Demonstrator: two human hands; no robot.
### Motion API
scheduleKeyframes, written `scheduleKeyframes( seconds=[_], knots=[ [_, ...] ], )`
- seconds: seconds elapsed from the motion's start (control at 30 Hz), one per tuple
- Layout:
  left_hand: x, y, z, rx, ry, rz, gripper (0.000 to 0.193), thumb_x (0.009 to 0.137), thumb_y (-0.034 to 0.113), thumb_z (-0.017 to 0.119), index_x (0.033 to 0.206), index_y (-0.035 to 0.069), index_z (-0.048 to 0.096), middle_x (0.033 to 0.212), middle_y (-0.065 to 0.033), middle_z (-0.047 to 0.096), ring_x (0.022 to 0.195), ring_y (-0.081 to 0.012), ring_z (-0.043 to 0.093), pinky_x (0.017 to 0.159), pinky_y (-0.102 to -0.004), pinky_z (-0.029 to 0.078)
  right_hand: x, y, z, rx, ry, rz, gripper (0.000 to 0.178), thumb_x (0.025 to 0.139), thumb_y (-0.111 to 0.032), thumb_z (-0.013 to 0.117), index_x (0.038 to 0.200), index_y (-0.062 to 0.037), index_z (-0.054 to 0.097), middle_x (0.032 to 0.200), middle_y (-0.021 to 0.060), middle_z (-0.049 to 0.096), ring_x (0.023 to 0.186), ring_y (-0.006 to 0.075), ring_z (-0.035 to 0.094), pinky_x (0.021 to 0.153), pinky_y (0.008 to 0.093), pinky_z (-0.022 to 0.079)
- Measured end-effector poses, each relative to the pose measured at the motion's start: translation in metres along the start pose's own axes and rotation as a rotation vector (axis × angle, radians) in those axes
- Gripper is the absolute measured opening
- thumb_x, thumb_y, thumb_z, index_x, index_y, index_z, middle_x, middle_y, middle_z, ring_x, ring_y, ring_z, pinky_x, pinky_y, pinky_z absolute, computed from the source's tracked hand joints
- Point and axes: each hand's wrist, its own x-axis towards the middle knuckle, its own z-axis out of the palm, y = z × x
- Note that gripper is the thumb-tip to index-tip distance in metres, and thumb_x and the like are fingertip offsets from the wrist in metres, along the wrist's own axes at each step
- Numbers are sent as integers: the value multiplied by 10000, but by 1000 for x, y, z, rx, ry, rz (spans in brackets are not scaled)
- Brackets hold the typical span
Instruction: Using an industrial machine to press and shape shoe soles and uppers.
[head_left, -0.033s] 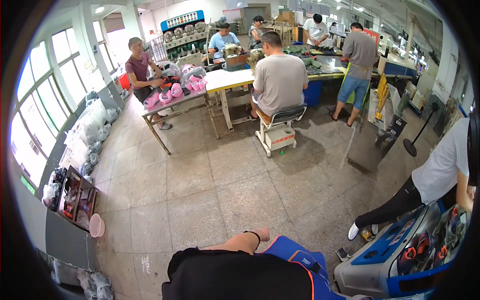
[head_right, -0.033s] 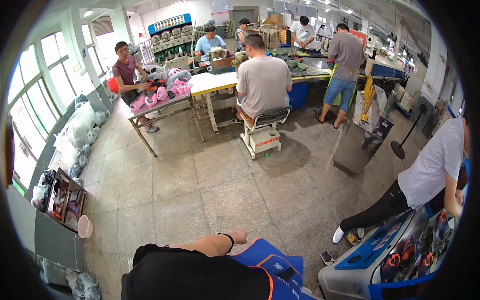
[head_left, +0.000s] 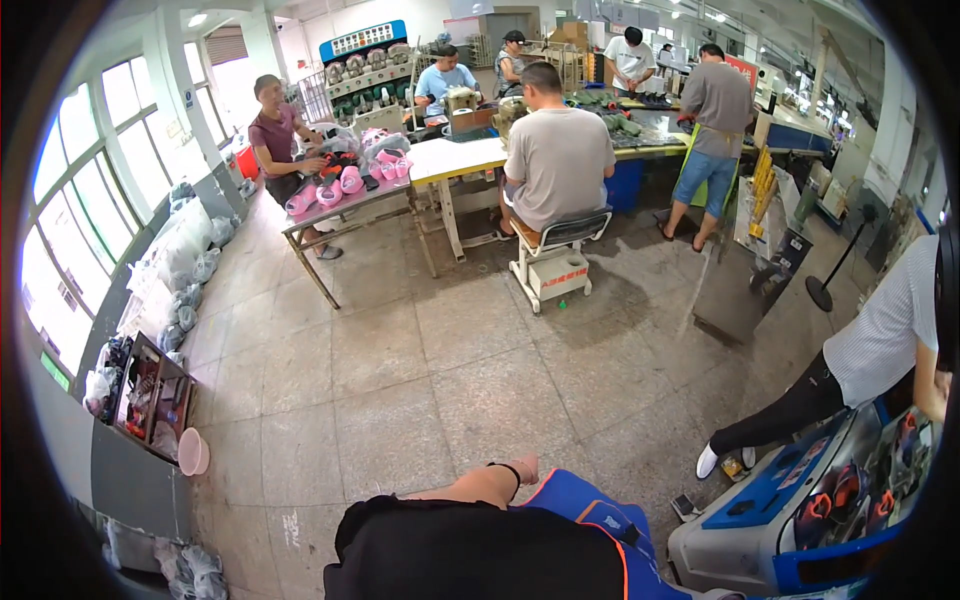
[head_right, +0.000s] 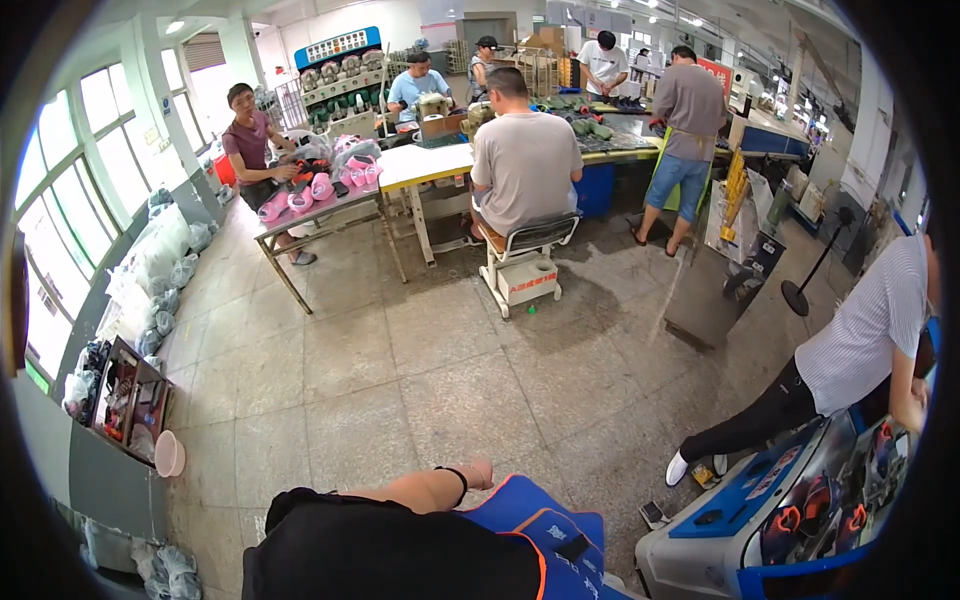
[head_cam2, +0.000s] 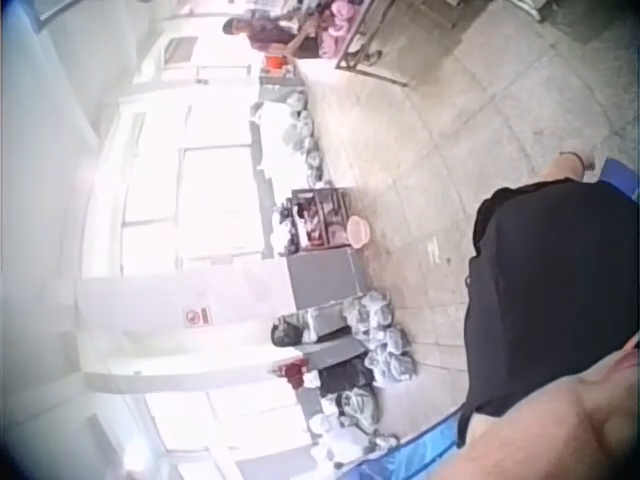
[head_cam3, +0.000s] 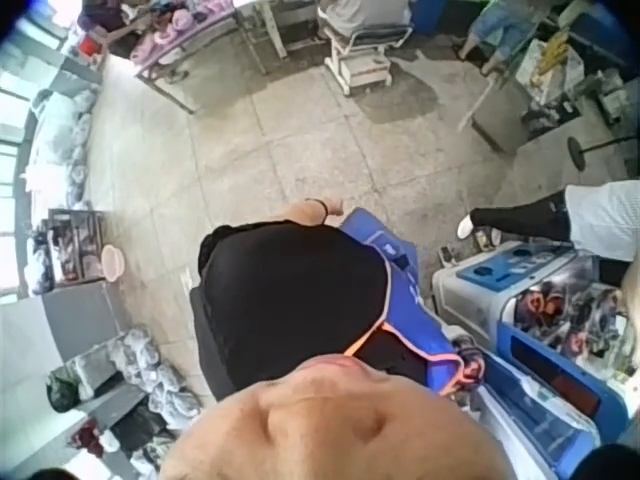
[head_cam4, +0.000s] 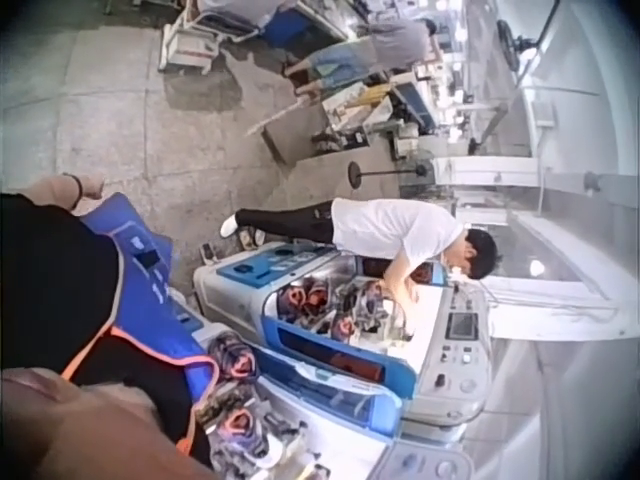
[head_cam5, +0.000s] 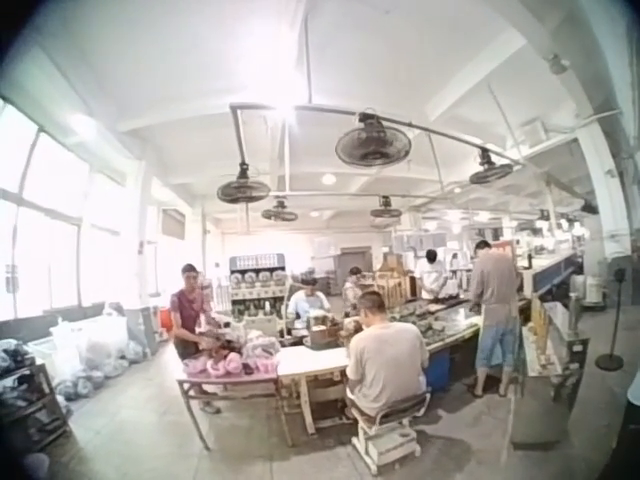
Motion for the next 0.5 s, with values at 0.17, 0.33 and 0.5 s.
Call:
scheduleKeyframes(
  seconds=[0.17,0.33,0.5],
  knots=[
    [12,4,4,109,-79,104,281,809,241,610,963,34,720,1036,-208,692,992,-368,664,837,-461,530,-45,47,-33,-41,140,82,191,814,-209,684,859,-33,623,1339,239,506,1082,397,590,876,487,485],
    [69,31,-18,270,-129,211,266,808,225,620,965,34,716,1037,-204,692,993,-367,663,830,-457,532,-165,76,-70,-173,301,262,186,821,-211,678,820,-30,635,1334,242,508,1065,400,599,865,487,493],
    [107,165,-43,621,-199,438,251,808,209,629,967,34,712,1037,-200,692,994,-366,663,823,-452,534,-219,49,-69,-180,77,637,214,730,-142,671,939,-94,676,1481,152,384,1391,304,371,1052,585,383]
  ],
)
